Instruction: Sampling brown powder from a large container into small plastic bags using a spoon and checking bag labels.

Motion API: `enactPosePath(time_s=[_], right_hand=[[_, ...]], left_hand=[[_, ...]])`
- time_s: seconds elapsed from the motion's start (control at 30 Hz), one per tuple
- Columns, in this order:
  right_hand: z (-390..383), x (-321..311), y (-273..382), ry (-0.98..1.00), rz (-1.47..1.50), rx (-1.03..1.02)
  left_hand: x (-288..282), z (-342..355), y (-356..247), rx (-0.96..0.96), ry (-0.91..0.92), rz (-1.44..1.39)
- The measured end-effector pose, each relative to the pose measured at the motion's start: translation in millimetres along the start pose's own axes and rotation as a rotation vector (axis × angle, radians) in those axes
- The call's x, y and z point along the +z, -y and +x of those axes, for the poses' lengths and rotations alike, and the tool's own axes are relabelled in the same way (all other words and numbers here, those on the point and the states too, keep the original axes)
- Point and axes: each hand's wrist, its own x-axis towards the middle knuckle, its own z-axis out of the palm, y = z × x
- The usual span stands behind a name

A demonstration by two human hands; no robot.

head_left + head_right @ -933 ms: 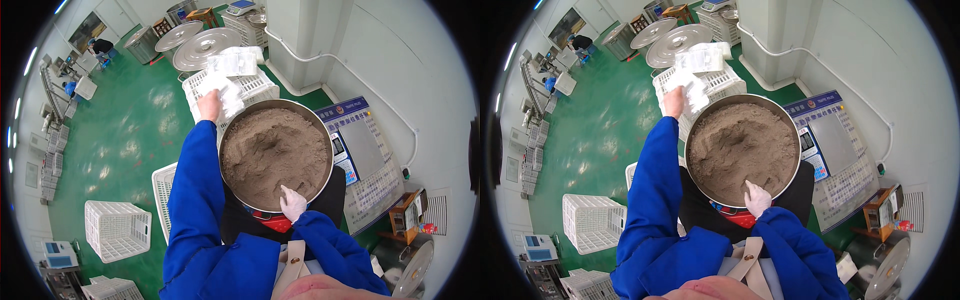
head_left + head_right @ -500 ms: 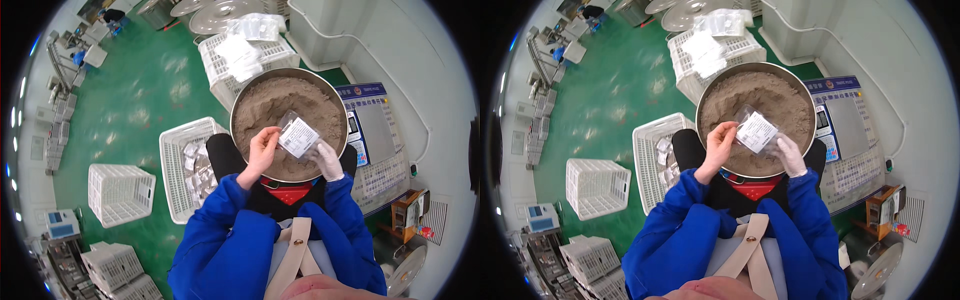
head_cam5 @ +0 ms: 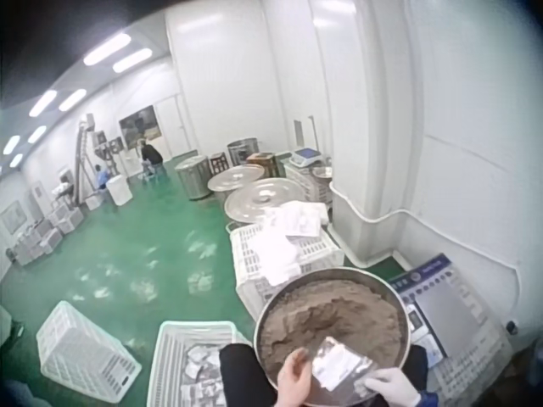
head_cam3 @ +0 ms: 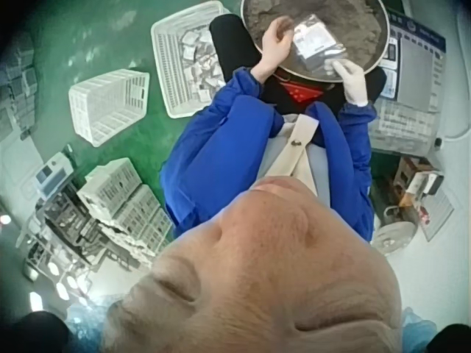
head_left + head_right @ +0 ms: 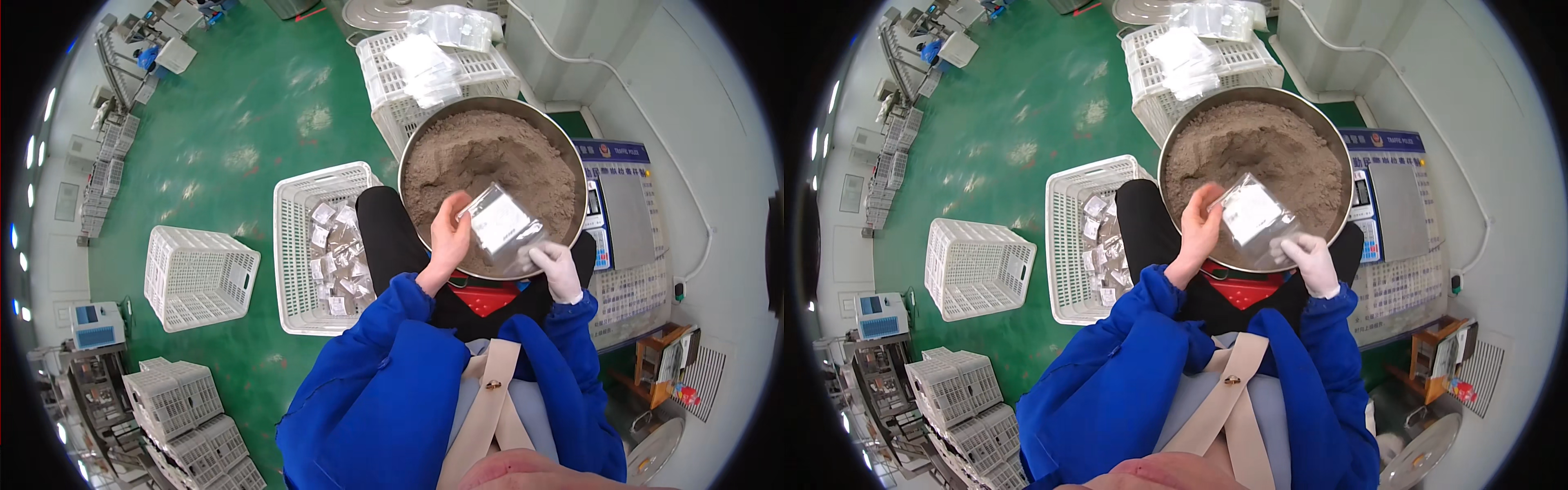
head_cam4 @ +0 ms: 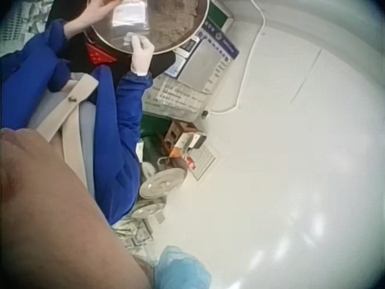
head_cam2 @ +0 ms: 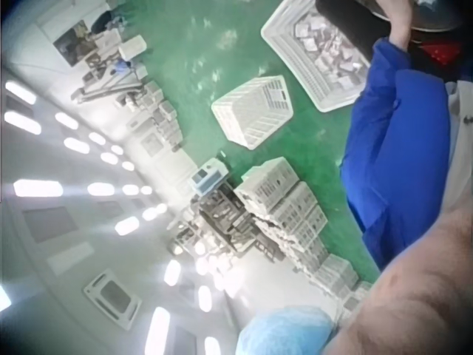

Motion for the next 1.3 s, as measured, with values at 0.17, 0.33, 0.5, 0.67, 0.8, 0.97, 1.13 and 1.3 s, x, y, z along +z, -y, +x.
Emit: enactPosePath(time_s=[0.17,0.33,0.5,0.67,0.8,0.97,1.13,1.3], right_hand=[[17.0,21.1,30.3,-0.211,-0.054,-0.183],[28.2,28.3,13.5,-0.268,0.041,-0.150],[22.9,43.1,2.7,-0.193,0.033,-0.132],[18.7,45.3,2.0,-0.169,0.028,-0.069],[19.3,44.3,-0.7,-0.155,-0.033,-0.062],[20.7,46.2,-3.9,-0.140,-0.010,-0.020],[20.7,47.7,-6.6,-0.118,0.008,0.032],[19.4,47.0,-10.5,-0.112,-0.020,0.038]], left_hand=[[5.7,-12.7,-56.5,0.433,0.225,0.547],[14.7,-28.6,-56.9,0.063,0.431,0.332],[13.3,-35.8,-52.1,-0.299,0.507,0.011],[7.2,-36.5,-54.8,-0.433,0.548,-0.033],[3.3,-32.6,-56.0,-0.534,0.561,-0.064],[-1.7,-34.2,-48.9,-0.560,0.579,-0.074],[-4.0,-33.7,-45.9,-0.584,0.574,-0.071],[-4.8,-38.0,-43.3,-0.568,0.566,-0.042]])
